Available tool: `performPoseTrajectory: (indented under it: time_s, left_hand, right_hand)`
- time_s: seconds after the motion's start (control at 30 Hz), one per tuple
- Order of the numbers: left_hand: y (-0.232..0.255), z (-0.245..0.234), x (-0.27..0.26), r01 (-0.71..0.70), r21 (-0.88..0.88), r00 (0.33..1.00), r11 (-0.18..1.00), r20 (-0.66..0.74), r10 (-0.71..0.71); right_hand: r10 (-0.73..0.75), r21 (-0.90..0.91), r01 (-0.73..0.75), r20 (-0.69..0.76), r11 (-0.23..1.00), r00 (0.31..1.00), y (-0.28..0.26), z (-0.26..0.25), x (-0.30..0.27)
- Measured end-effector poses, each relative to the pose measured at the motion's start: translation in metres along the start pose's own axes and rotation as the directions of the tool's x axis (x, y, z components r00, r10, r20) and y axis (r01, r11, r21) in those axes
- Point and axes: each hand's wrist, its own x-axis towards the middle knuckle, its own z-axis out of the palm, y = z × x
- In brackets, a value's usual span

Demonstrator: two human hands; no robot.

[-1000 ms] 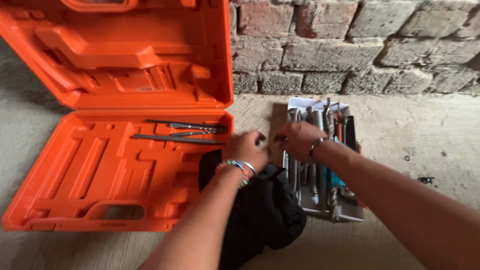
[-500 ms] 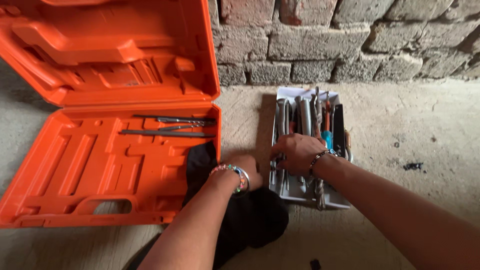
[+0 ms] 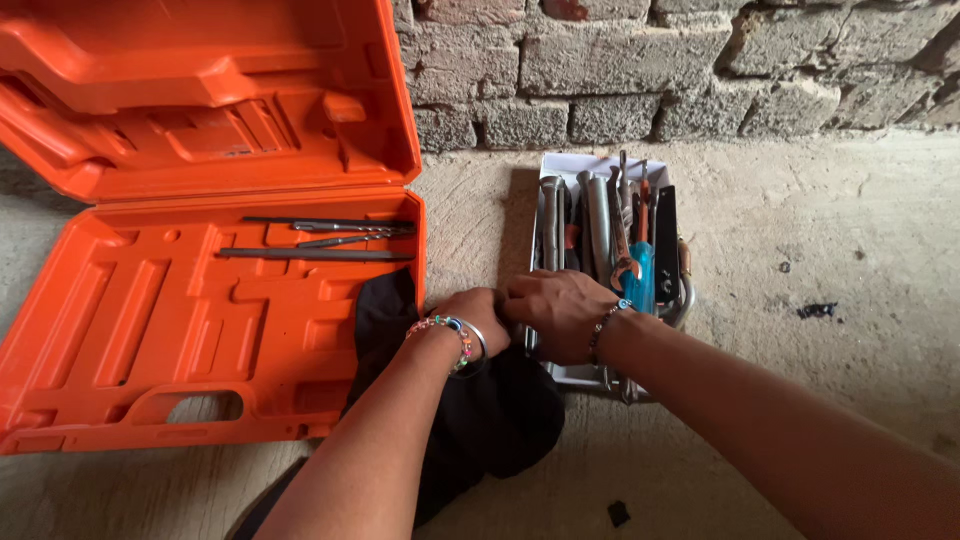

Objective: The person wipes metal drill bits with a black cloth and places them into an orange toolbox. The person also picks up and wipes a metal screw from a white tray and places it into the toolbox.

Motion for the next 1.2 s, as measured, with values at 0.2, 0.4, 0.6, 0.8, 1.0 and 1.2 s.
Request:
performPoseTrajectory:
  time_s: [0.2,0.4,0.6,0.8,1.0,1.2]
  left_hand:
    - [0.000,-0.001,-0.003,0.026,-0.034,1.000,0.999,-0.010,-0.026]
    - [-0.006,0.003,-0.002,0.005,-0.124,1.000,0.992,-0.024,-0.008]
    - [-0.012,0.009,0.004,0.000,-0.072,0.999,0.997,-0.045,-0.003]
    - [-0.012,0.008,0.011,-0.016,-0.105,0.974,0.994,-0.226,-0.009]
    - [-0.005,0.010,0.023,-0.081,-0.337,0.955,0.938,-0.294,-0.023]
    - [-0.008,0.017,0.043,-0.064,-0.407,0.947,0.911,-0.313,-0.073]
  right_hand:
    - [0.023,-0.003,-0.023,0.053,1.000,0.998,0.006,0.003,0.005]
    - [0.099,-0.120,-0.086,0.106,0.989,0.989,0.009,-0.004,0.004]
    - [0.133,-0.104,-0.125,0.073,0.987,0.988,0.002,0.000,0.008]
    - [0.211,-0.076,-0.212,-0.019,0.974,0.977,-0.002,0.005,0.016]
    - [0.345,0.057,-0.345,0.013,0.937,0.938,0.001,0.002,0.012]
    - [0.225,-0.047,-0.223,0.040,0.974,0.973,0.015,0.006,0.016]
